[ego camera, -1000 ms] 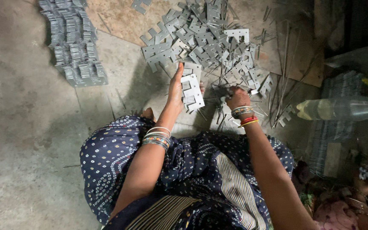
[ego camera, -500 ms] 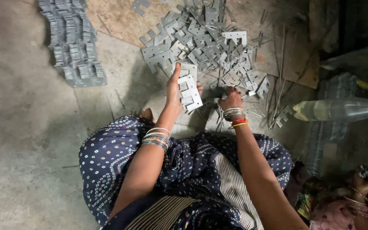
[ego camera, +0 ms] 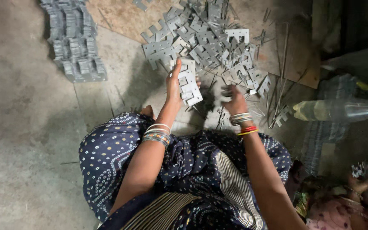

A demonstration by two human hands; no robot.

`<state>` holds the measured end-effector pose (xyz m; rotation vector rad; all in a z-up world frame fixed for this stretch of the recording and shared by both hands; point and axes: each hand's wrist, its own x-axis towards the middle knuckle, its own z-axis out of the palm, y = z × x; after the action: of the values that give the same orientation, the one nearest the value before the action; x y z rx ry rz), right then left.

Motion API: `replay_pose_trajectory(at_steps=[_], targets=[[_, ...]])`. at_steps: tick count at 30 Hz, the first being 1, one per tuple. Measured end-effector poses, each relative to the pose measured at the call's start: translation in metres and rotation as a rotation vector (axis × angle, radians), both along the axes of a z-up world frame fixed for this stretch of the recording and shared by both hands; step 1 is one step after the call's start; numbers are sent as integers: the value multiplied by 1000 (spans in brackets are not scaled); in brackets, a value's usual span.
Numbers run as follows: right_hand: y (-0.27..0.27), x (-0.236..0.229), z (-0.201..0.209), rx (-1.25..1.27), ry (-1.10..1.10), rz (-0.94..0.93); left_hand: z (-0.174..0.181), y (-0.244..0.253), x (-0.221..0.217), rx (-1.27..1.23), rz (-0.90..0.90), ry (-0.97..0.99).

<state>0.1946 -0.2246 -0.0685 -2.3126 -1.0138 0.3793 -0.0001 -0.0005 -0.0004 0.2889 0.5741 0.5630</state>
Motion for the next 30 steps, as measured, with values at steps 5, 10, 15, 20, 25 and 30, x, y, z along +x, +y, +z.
replay_pose_trajectory(at_steps=[5,10,15,20,25,30], targets=[[-22,14,17,-75,-149,-185,8,2,2,57,41,39],[15,-33,8,-147,-240,3,14,2,-3,57,58,52],[52,-59,23,-271,-195,-71,21,5,-9,14,14,47],[44,-55,43,-73,85,-108,22,7,-9,9,-8,21],[50,-83,25,-7,95,141,22,6,-5,33,9,38],[49,-94,-15,-40,73,72,13,7,-8,44,44,38]])
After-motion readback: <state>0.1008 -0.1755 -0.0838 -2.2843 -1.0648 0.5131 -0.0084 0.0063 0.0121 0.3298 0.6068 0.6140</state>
